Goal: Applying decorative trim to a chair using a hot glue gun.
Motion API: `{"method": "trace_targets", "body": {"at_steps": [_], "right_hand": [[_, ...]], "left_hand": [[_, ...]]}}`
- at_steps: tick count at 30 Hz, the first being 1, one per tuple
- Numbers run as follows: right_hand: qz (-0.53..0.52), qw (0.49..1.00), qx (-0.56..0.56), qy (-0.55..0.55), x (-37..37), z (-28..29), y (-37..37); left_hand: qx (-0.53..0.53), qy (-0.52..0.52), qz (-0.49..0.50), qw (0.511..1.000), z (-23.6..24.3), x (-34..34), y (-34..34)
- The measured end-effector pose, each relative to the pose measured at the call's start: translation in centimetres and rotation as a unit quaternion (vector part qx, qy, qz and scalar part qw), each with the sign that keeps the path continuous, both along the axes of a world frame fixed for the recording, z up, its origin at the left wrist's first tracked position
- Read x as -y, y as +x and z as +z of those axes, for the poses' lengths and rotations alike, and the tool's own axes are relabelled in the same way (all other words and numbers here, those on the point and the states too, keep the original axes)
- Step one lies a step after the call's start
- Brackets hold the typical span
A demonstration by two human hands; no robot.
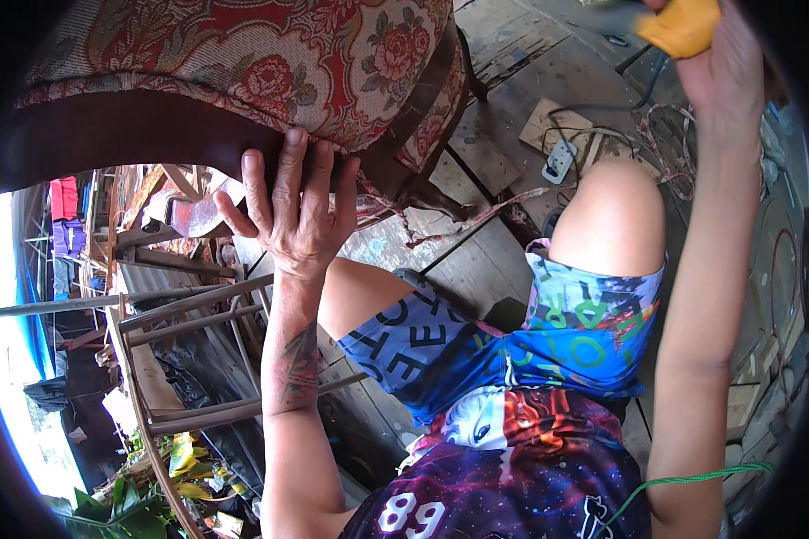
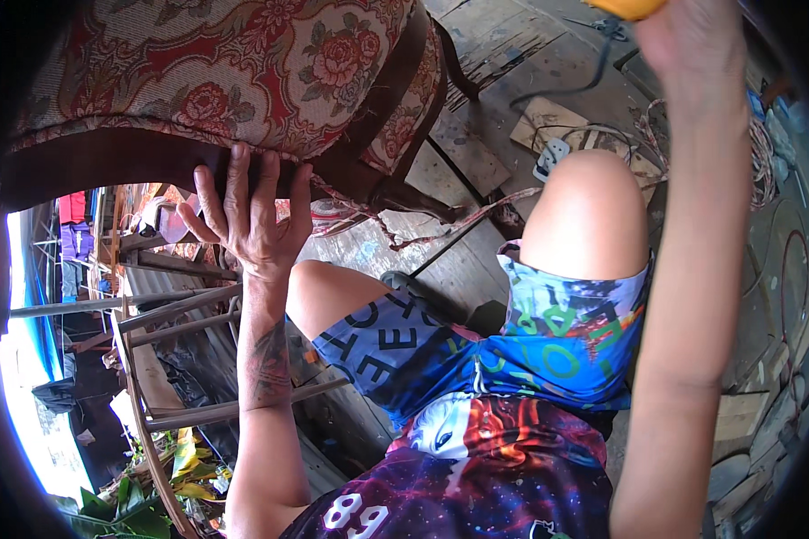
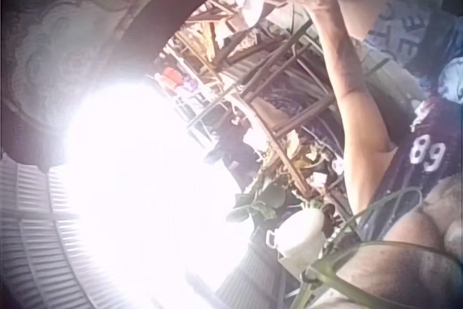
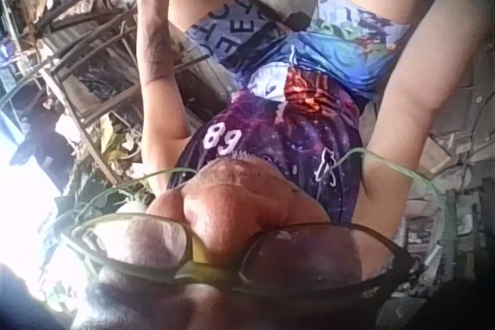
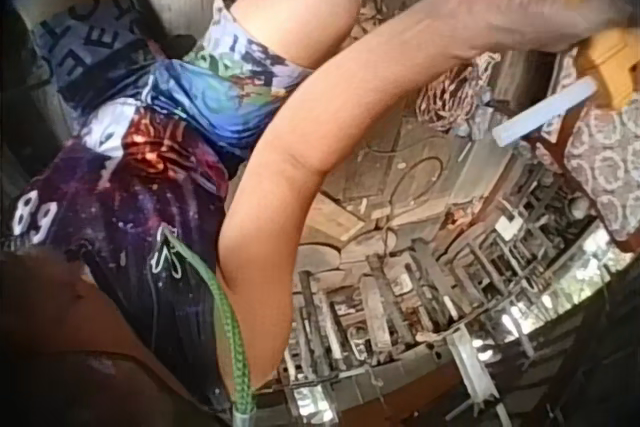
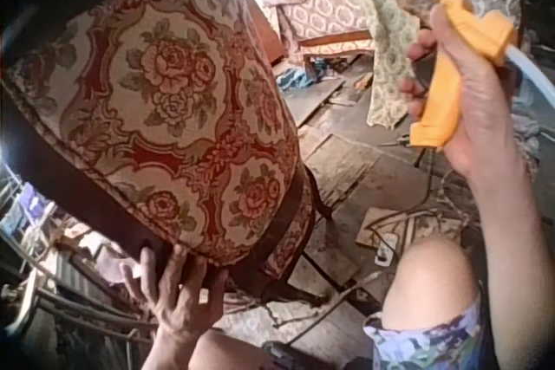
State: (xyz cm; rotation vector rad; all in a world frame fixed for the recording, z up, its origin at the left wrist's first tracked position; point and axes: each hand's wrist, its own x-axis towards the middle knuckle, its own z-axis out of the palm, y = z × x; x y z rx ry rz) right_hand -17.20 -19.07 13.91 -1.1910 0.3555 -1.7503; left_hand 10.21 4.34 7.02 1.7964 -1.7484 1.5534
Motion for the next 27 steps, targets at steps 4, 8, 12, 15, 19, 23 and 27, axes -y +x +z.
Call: {"method": "trace_targets", "body": {"at_steps": [4,8,12,15,19,23,27], "right_hand": [[0.219,0.973,0.006,0.074,-3.1,-2.9,0.9],[0.231,0.960,-0.020,0.154,-11.5,-9.1,2.9],[0.318,0.911,-0.143,0.220,-14.4,-13.0,2.8],[0.366,0.895,-0.099,0.236,-15.7,-15.0,3.3],[0.368,0.913,-0.108,0.140,-17.1,-17.3,4.5],[0.493,0.834,-0.040,0.244,-17.4,-16.1,4.4],[0.550,0.781,0.024,0.296,-17.9,-17.0,4.9]], "left_hand": [[-0.007,0.009,0.006,1.000,0.0,0.2,-0.3],[-0.012,0.016,0.009,1.000,0.0,1.0,-0.3],[-0.006,0.018,0.009,1.000,-0.3,1.3,0.0],[-0.003,0.016,0.004,1.000,-0.4,1.5,0.2],[0.011,0.014,-0.001,1.000,-0.1,1.1,0.4],[0.015,0.021,-0.001,1.000,0.3,0.2,0.6],[0.033,0.021,-0.003,0.999,0.4,0.1,0.6]]}}
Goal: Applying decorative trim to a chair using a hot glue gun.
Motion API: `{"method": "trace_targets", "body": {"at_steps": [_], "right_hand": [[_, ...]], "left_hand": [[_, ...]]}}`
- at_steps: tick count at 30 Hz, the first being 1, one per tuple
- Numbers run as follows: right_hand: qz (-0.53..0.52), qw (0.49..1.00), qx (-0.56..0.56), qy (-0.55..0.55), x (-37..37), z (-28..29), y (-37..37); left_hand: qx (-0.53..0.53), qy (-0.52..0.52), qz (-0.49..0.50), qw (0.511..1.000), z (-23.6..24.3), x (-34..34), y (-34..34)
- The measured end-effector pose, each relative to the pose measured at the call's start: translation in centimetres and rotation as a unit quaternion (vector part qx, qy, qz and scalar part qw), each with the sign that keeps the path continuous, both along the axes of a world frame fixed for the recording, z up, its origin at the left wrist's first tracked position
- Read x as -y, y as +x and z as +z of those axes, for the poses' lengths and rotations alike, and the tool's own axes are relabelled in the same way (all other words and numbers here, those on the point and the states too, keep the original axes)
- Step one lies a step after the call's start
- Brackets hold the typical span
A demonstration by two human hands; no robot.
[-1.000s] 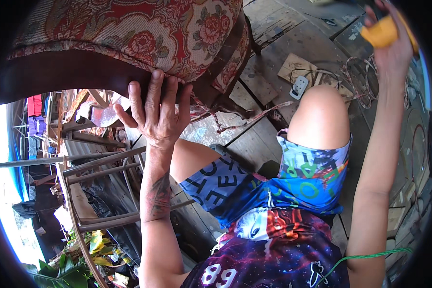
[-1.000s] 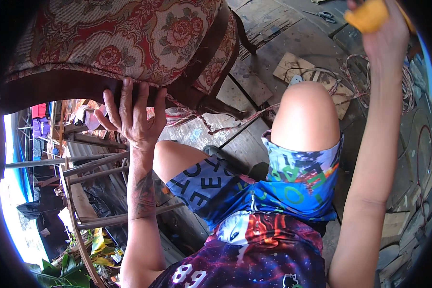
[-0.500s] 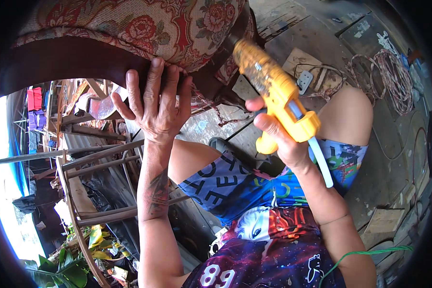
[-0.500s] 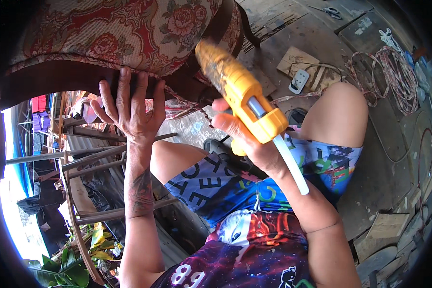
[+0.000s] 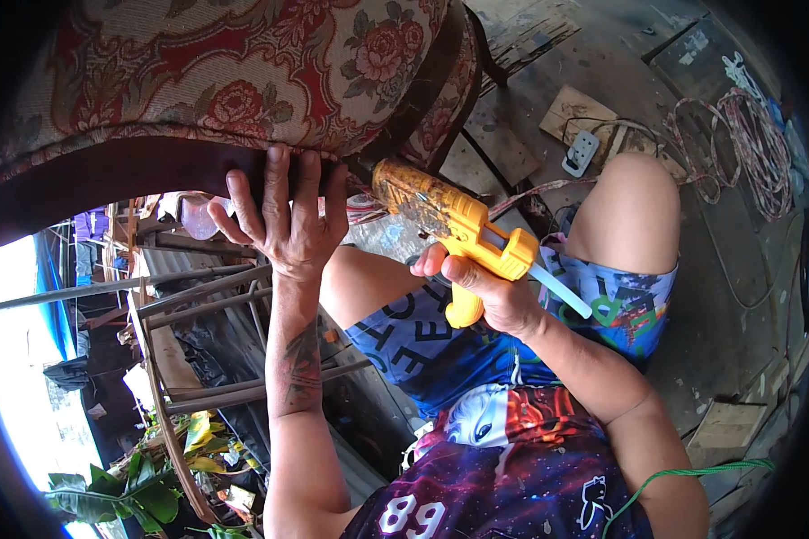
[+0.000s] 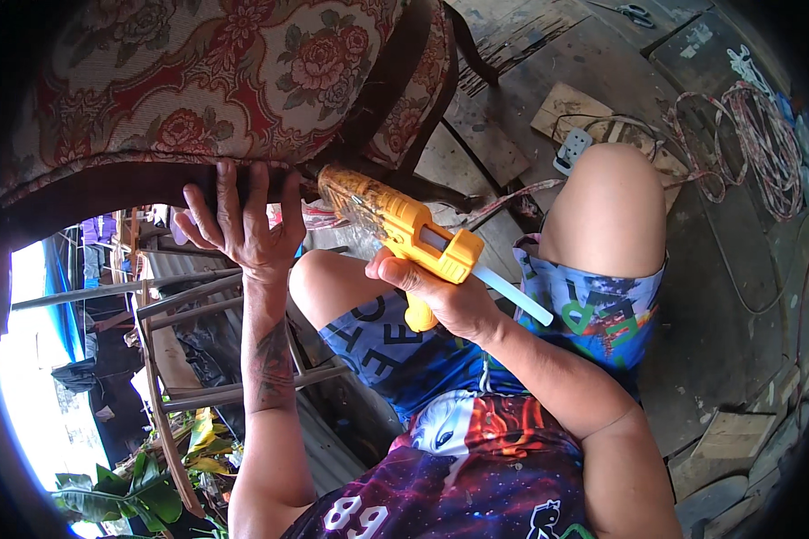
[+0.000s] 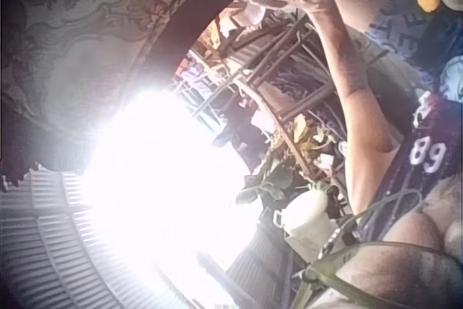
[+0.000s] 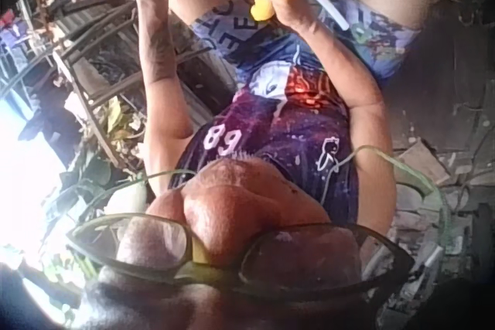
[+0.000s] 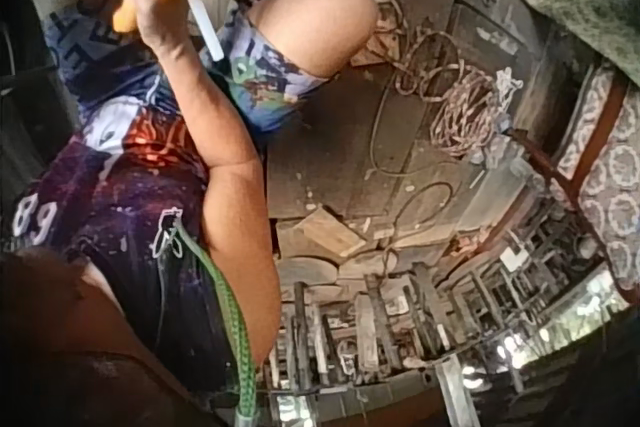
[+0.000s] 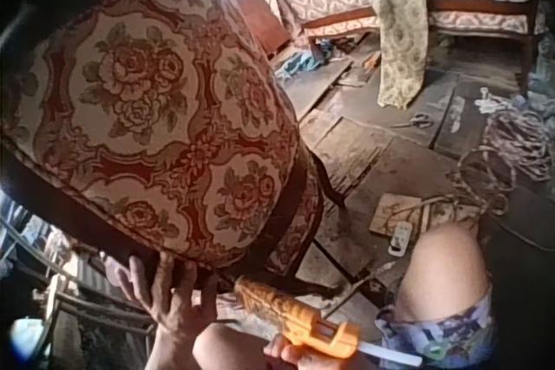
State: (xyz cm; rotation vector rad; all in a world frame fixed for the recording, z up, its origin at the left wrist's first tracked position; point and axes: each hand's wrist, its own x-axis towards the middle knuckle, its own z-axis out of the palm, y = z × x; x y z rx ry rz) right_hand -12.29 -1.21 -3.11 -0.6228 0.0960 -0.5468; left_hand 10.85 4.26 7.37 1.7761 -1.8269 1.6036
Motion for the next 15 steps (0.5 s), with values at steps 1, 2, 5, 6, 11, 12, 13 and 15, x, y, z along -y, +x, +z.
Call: {"method": "trace_targets", "body": {"at_steps": [1,2,5,6,11,12,13,15], "right_hand": [[-0.003,1.000,0.000,0.015,-0.2,0.0,0.2],[-0.002,0.999,-0.001,0.040,-0.3,0.1,0.3],[0.008,0.998,0.018,0.067,-0.8,-0.4,1.0],[0.009,0.998,0.018,0.067,-0.9,-0.4,1.1],[0.009,0.996,0.018,0.085,-0.9,-0.1,1.2],[0.012,0.996,0.018,0.084,-0.8,0.2,1.1],[0.008,0.998,-0.005,0.055,-0.6,0.8,0.9],[0.004,0.999,-0.028,0.026,-0.5,0.8,0.8]], "left_hand": [[0.001,0.000,0.001,1.000,0.0,-0.2,0.1],[0.001,-0.001,0.004,1.000,0.0,-0.4,0.2],[0.006,0.002,0.001,1.000,0.4,-0.5,0.1],[0.005,-0.001,-0.003,1.000,0.4,-0.6,0.2],[0.009,0.011,0.005,1.000,0.4,-0.5,0.1],[0.001,0.002,0.009,1.000,0.3,-0.5,0.1],[0.002,0.001,0.012,1.000,0.3,-0.5,0.0],[-0.004,0.008,0.020,1.000,0.3,-0.6,-0.1]]}}
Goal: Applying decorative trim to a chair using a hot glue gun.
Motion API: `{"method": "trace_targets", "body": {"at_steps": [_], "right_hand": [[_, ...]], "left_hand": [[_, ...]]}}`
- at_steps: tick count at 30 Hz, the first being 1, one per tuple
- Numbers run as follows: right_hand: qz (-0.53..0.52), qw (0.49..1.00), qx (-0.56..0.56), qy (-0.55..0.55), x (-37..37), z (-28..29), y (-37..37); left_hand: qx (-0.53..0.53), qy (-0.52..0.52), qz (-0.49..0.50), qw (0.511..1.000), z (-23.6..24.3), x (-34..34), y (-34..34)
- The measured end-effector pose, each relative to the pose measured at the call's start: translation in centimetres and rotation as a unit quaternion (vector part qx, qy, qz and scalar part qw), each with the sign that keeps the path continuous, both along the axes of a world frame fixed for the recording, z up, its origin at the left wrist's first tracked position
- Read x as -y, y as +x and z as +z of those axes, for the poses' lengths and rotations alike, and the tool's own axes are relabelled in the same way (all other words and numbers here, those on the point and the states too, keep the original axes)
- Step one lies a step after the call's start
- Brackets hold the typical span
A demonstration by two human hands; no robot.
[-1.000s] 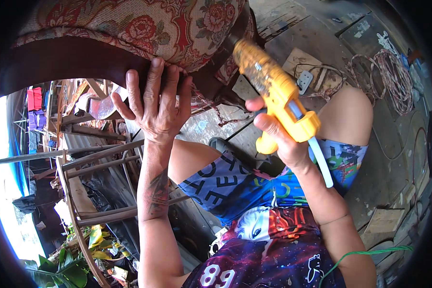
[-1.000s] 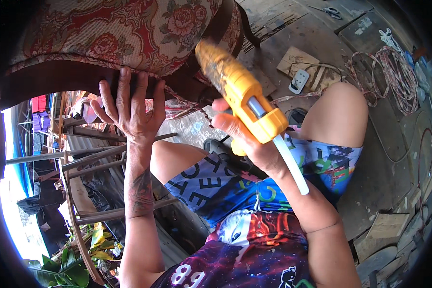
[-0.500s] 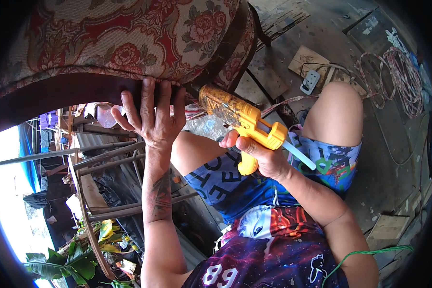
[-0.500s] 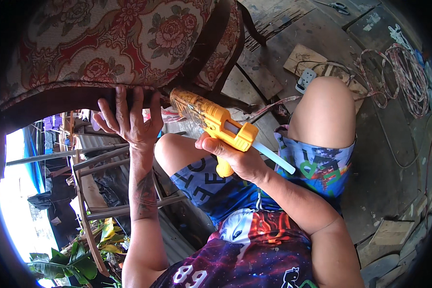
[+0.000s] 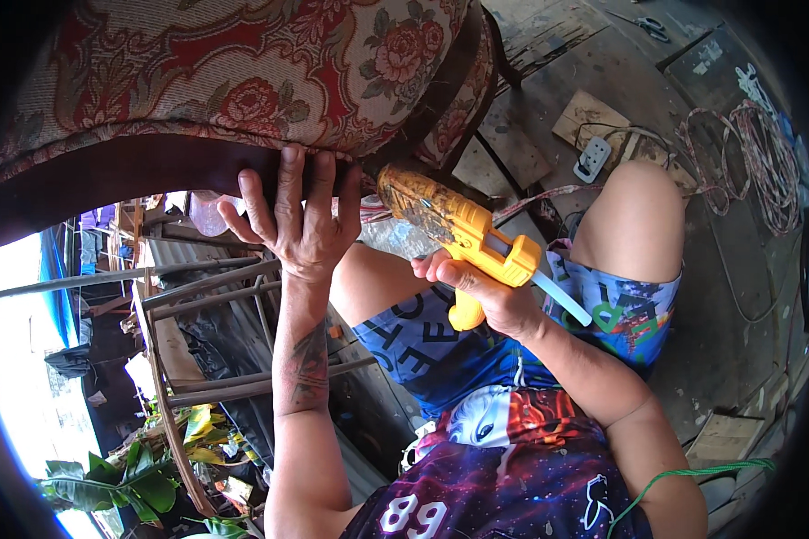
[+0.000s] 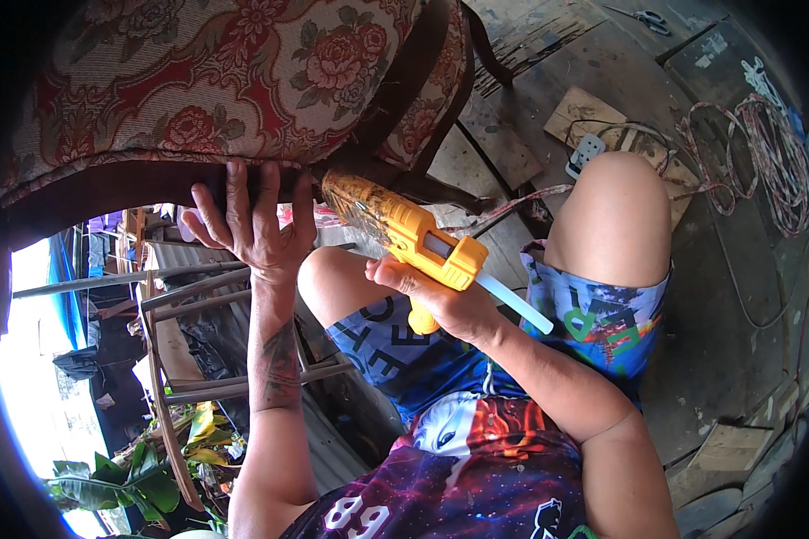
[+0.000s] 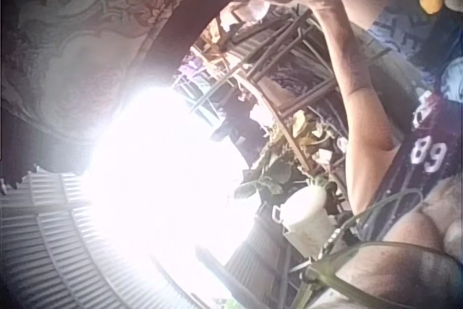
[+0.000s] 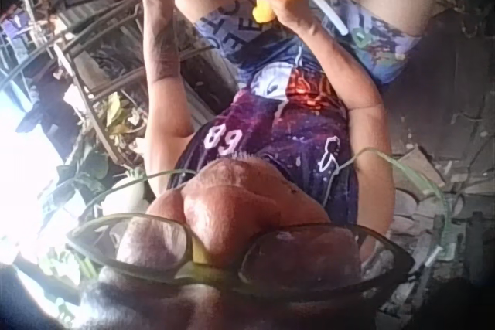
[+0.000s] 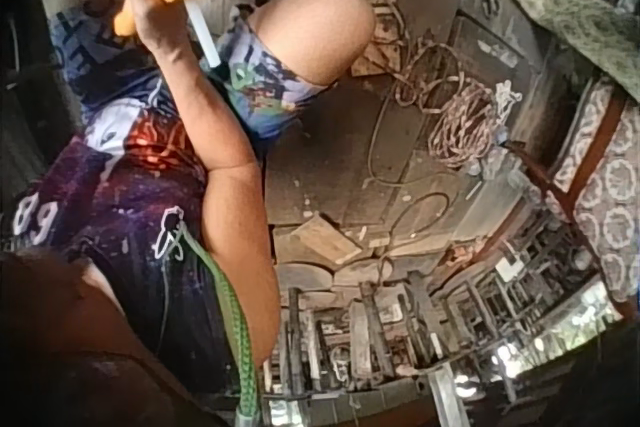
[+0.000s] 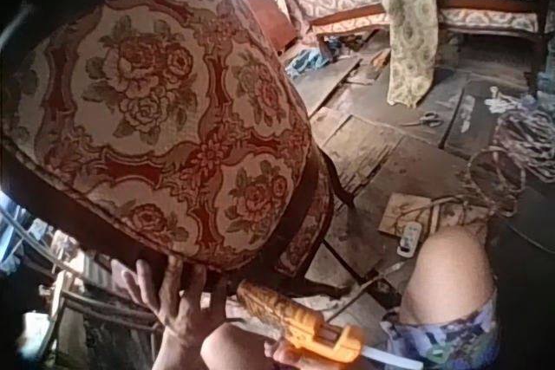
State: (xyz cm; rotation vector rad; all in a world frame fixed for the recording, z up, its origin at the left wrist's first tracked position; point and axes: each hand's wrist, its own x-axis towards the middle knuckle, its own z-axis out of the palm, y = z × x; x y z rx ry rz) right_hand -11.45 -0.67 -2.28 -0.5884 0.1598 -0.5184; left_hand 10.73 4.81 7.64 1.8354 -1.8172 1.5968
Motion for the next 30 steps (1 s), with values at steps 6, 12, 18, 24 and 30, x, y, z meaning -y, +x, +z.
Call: {"method": "trace_targets", "body": {"at_steps": [6,12,18,24,30], "right_hand": [[-0.022,0.996,-0.021,-0.089,0.3,-0.2,0.2],[-0.061,0.960,-0.108,-0.252,0.9,0.0,0.1],[-0.039,0.979,-0.071,-0.187,1.2,0.1,0.1],[-0.038,0.976,-0.090,-0.195,1.2,0.5,0.3],[-0.040,0.976,-0.095,-0.191,1.3,0.6,0.4]], "left_hand": [[-0.001,-0.003,-0.007,1.000,0.0,0.3,0.0],[-0.004,-0.004,-0.005,1.000,-0.2,0.3,0.1],[-0.003,-0.007,-0.004,1.000,-0.2,0.5,0.1],[-0.006,-0.007,-0.007,1.000,-0.3,0.6,0.0],[-0.010,-0.003,-0.003,1.000,-0.2,0.5,-0.1]]}}
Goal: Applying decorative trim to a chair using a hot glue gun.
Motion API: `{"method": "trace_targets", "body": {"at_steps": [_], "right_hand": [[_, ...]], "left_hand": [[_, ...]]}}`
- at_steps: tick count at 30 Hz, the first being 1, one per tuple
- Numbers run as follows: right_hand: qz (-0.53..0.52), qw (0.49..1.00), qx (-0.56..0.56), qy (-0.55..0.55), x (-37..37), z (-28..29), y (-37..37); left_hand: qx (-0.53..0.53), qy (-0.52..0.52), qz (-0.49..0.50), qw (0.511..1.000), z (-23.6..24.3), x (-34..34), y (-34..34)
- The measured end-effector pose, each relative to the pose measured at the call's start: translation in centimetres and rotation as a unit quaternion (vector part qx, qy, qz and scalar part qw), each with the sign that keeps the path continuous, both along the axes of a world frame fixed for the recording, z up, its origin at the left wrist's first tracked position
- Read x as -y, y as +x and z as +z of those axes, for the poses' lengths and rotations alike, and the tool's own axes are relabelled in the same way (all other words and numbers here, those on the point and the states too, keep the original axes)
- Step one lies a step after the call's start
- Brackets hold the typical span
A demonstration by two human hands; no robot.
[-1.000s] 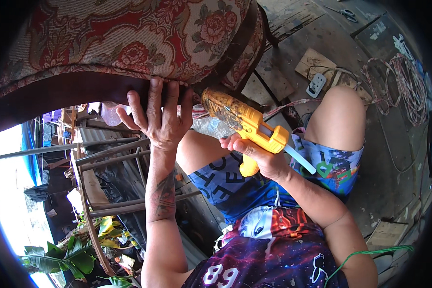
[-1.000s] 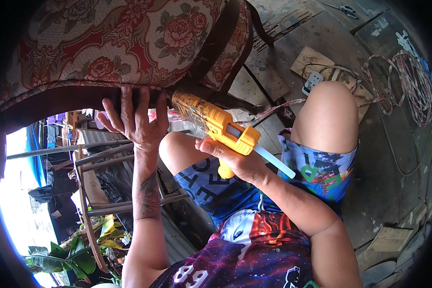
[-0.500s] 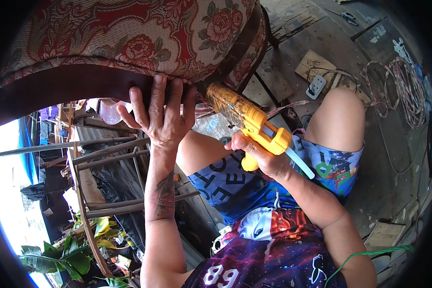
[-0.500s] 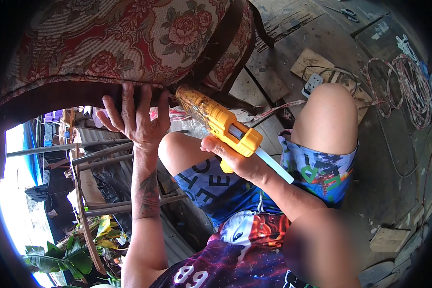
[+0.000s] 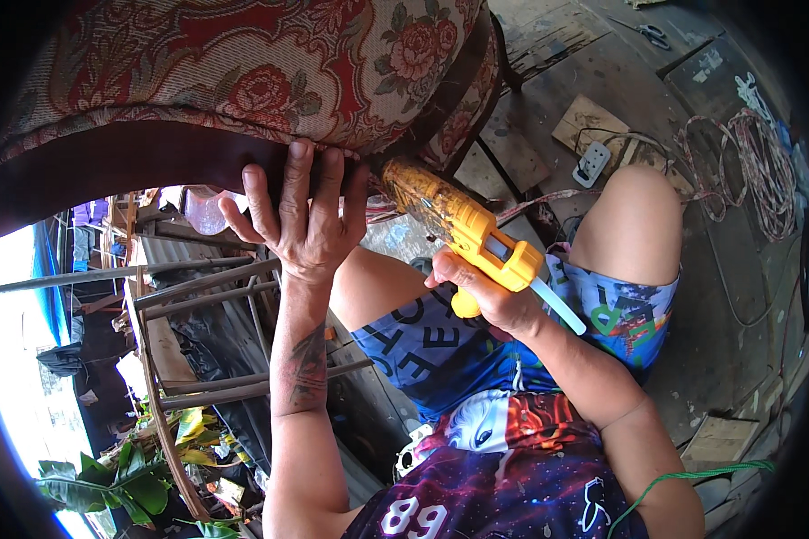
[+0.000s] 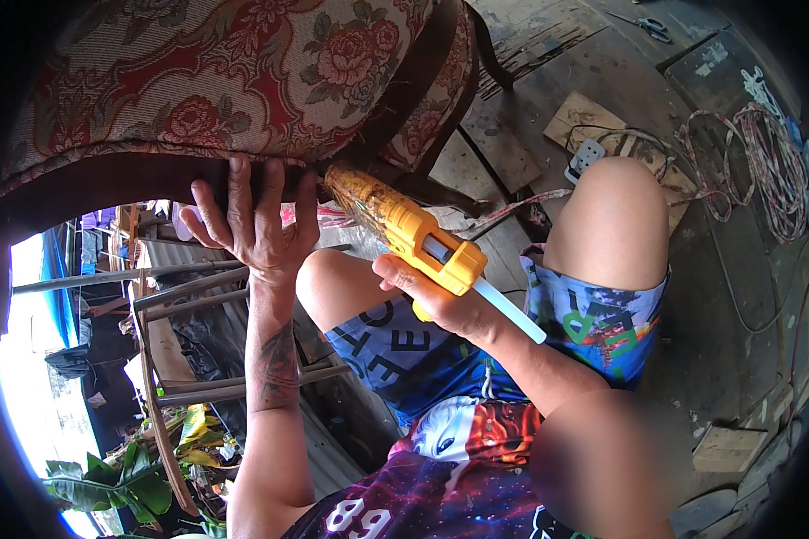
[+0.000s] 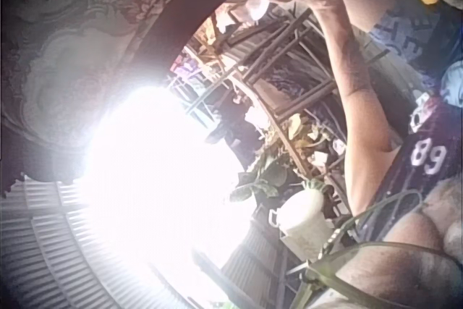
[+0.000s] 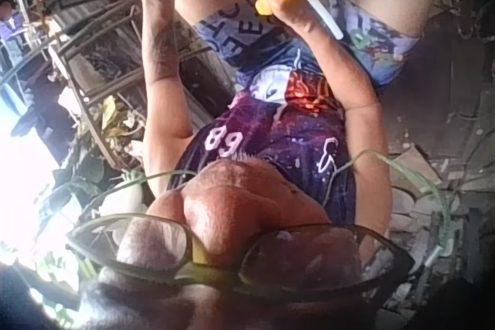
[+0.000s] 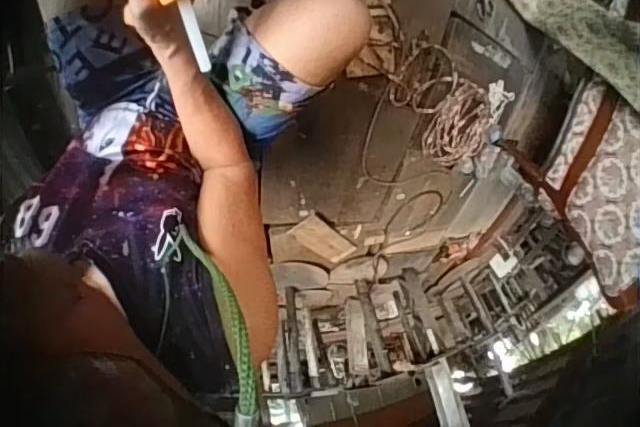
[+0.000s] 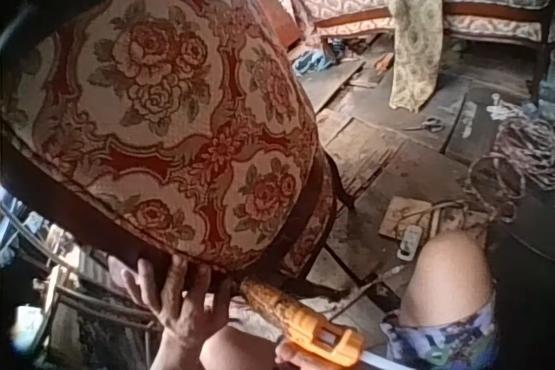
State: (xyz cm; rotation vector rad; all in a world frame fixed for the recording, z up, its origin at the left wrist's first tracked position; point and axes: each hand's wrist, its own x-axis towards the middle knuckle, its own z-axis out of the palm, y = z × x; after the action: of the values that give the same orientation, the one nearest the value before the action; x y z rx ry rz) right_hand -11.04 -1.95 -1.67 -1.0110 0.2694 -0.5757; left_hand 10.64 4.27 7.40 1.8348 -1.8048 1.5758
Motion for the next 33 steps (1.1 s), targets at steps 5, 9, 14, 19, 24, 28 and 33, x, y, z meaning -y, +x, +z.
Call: {"method": "trace_targets", "body": {"at_steps": [5,9,14,19,24,28,33], "right_hand": [[0.001,1.000,-0.004,-0.010,-0.1,-0.1,0.2],[-0.005,1.000,0.006,-0.012,-0.1,-0.1,0.3],[-0.009,0.999,0.002,-0.046,0.1,0.1,0.3],[-0.023,0.996,0.007,-0.083,0.0,-0.1,0.3],[-0.023,0.990,0.006,-0.136,-0.1,-0.7,0.3],[-0.033,0.987,0.021,-0.156,-0.1,-1.1,0.5],[-0.001,0.998,-0.008,-0.057,-0.1,0.1,0.2]], "left_hand": [[0.002,0.003,0.001,1.000,0.1,0.0,-0.1],[0.001,0.006,0.001,1.000,0.2,0.0,-0.1],[-0.003,0.005,0.000,1.000,0.1,0.0,-0.2],[-0.003,0.006,0.001,1.000,0.1,0.1,-0.1],[-0.005,0.006,-0.002,1.000,0.1,0.1,-0.1],[-0.003,0.003,-0.005,1.000,0.1,0.1,0.0],[-0.004,0.005,0.000,1.000,0.0,-0.1,0.0]]}}
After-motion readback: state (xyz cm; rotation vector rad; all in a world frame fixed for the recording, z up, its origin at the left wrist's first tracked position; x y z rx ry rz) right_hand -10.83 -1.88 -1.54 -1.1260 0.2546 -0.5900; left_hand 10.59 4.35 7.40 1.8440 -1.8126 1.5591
